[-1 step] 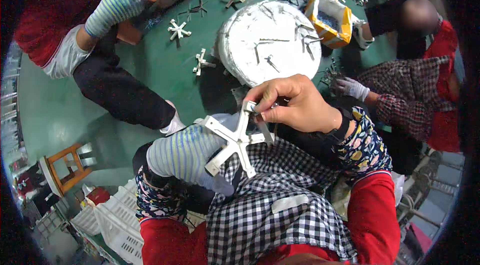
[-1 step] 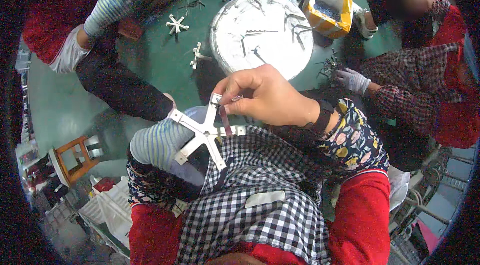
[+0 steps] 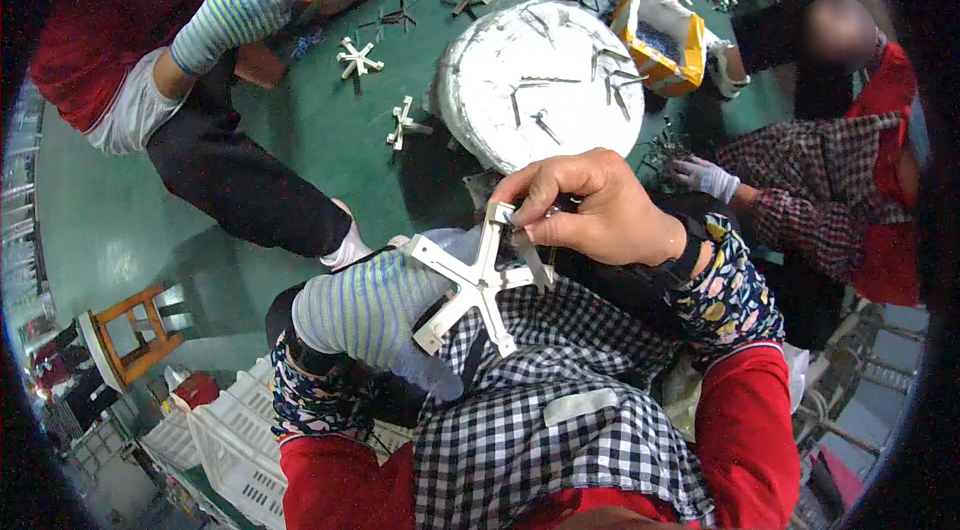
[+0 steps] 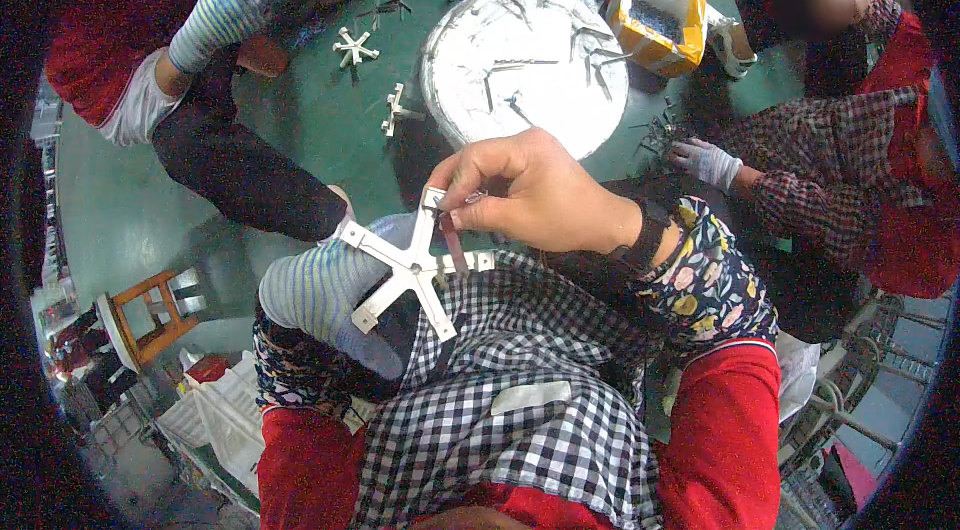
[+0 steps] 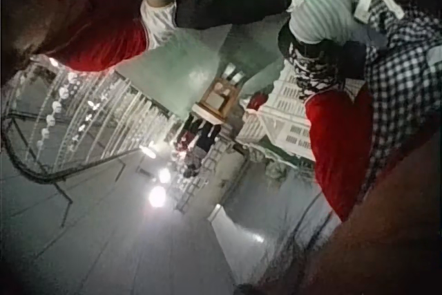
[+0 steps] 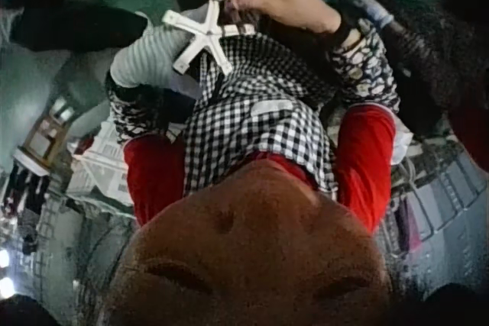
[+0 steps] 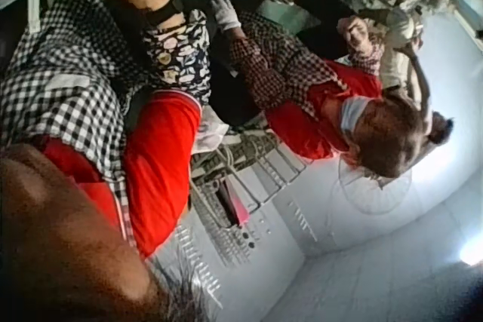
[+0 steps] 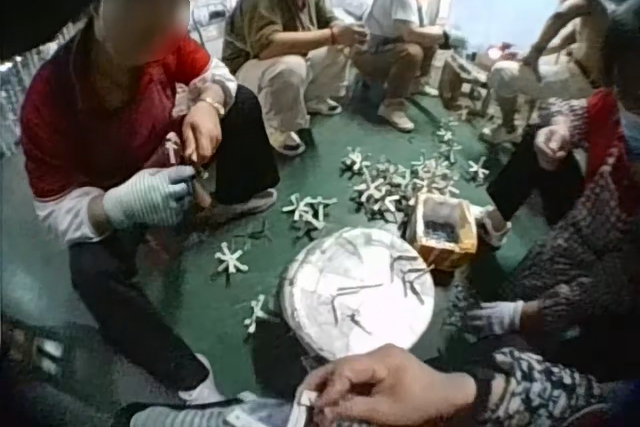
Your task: Assembling small components onto star-shaped plastic frames in a manufacturing setting.
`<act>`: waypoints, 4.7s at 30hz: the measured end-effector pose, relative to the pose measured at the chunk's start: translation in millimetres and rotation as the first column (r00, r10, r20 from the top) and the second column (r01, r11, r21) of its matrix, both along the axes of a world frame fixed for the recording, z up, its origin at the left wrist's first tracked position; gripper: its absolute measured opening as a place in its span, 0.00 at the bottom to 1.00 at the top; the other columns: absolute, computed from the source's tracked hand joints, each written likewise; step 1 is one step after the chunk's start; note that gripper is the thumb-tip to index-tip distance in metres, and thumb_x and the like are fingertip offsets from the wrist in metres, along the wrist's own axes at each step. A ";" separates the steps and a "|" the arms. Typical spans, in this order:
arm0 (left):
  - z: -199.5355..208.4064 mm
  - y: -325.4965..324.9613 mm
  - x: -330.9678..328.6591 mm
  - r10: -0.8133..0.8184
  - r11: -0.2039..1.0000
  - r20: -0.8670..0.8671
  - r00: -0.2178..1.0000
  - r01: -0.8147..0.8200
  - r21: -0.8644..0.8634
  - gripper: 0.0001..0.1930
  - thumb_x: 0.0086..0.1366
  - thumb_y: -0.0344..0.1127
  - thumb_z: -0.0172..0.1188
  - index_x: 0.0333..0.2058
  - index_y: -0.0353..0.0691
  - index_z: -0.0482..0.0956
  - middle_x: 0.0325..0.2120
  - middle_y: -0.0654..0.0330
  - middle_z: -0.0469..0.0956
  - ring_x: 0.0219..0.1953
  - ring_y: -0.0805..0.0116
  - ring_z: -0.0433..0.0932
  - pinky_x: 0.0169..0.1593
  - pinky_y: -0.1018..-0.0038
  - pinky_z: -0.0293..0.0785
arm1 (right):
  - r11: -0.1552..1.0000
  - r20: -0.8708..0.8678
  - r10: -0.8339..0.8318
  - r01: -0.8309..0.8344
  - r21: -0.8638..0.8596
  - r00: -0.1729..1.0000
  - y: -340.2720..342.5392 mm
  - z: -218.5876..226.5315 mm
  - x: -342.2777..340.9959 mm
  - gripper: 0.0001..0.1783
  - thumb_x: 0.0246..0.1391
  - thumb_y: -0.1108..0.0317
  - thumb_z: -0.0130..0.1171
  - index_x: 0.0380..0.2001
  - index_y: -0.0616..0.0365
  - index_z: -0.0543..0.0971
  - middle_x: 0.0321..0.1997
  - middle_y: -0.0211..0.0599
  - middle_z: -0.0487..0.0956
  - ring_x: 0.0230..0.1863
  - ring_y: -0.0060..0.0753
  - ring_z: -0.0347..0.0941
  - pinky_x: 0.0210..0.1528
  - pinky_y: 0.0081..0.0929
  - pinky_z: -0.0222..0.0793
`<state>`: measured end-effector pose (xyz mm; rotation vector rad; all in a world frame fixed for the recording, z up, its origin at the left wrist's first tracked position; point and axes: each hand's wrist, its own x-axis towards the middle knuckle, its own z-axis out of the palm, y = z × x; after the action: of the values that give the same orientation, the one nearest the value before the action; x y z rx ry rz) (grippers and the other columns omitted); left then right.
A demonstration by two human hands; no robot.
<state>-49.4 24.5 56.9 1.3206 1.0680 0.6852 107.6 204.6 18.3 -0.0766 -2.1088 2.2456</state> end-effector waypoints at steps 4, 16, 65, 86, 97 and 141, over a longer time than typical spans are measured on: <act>-7.6 -8.1 7.1 0.140 0.989 0.083 0.987 -0.143 0.037 0.53 0.30 0.56 0.73 0.56 0.37 0.63 0.52 0.52 0.67 0.52 0.62 0.68 0.53 0.68 0.66 | 0.989 -0.099 -0.011 0.026 0.148 0.995 -1.3 3.0 -3.9 0.05 0.42 0.78 0.62 0.25 0.62 0.76 0.37 0.42 0.80 0.36 0.28 0.77 0.38 0.23 0.72; -34.9 0.2 41.1 0.645 0.763 0.386 0.659 -0.541 -0.353 0.21 0.60 0.31 0.59 0.52 0.35 0.66 0.43 0.58 0.75 0.44 0.73 0.75 0.47 0.76 0.72 | 0.853 -0.341 0.031 0.153 0.500 0.940 -7.6 -2.2 -8.2 0.12 0.34 0.81 0.61 0.26 0.57 0.73 0.35 0.38 0.79 0.31 0.38 0.77 0.32 0.27 0.73; -28.4 -5.1 36.6 0.658 0.752 0.242 0.713 -0.599 -0.276 0.23 0.60 0.44 0.58 0.49 0.35 0.72 0.39 0.62 0.76 0.42 0.77 0.73 0.46 0.79 0.67 | 0.993 0.087 -0.061 0.052 0.111 0.994 -5.2 13.2 -1.2 0.04 0.45 0.79 0.61 0.28 0.63 0.79 0.29 0.32 0.79 0.31 0.19 0.74 0.33 0.18 0.71; -33.8 -10.0 35.7 0.626 0.779 0.315 0.713 -0.587 -0.219 0.21 0.60 0.43 0.57 0.48 0.35 0.72 0.37 0.62 0.76 0.41 0.77 0.72 0.45 0.78 0.68 | 0.973 0.001 -0.048 0.047 0.227 0.999 -6.8 9.5 -4.4 0.06 0.41 0.74 0.66 0.26 0.62 0.80 0.30 0.35 0.79 0.32 0.25 0.74 0.38 0.21 0.69; -32.8 -5.1 34.9 0.640 0.767 0.280 0.716 -0.569 -0.297 0.21 0.60 0.45 0.58 0.47 0.36 0.74 0.36 0.62 0.78 0.41 0.76 0.75 0.48 0.79 0.69 | 0.932 -0.070 -0.058 0.079 0.354 0.996 -6.1 11.0 -3.2 0.06 0.41 0.78 0.63 0.27 0.62 0.80 0.30 0.36 0.79 0.31 0.25 0.75 0.34 0.20 0.70; -40.5 -12.5 29.1 0.452 0.892 0.424 0.785 -0.413 -0.185 0.51 0.50 0.76 0.45 0.60 0.37 0.58 0.50 0.58 0.71 0.48 0.72 0.71 0.48 0.75 0.68 | 0.982 0.318 0.023 -0.082 0.172 0.948 1.2 17.4 0.2 0.07 0.46 0.75 0.64 0.30 0.64 0.79 0.27 0.31 0.80 0.30 0.17 0.72 0.35 0.18 0.69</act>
<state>-20.3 12.0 16.4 0.7733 0.9961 1.2201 107.8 205.8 35.8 -0.4007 -2.4949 2.1767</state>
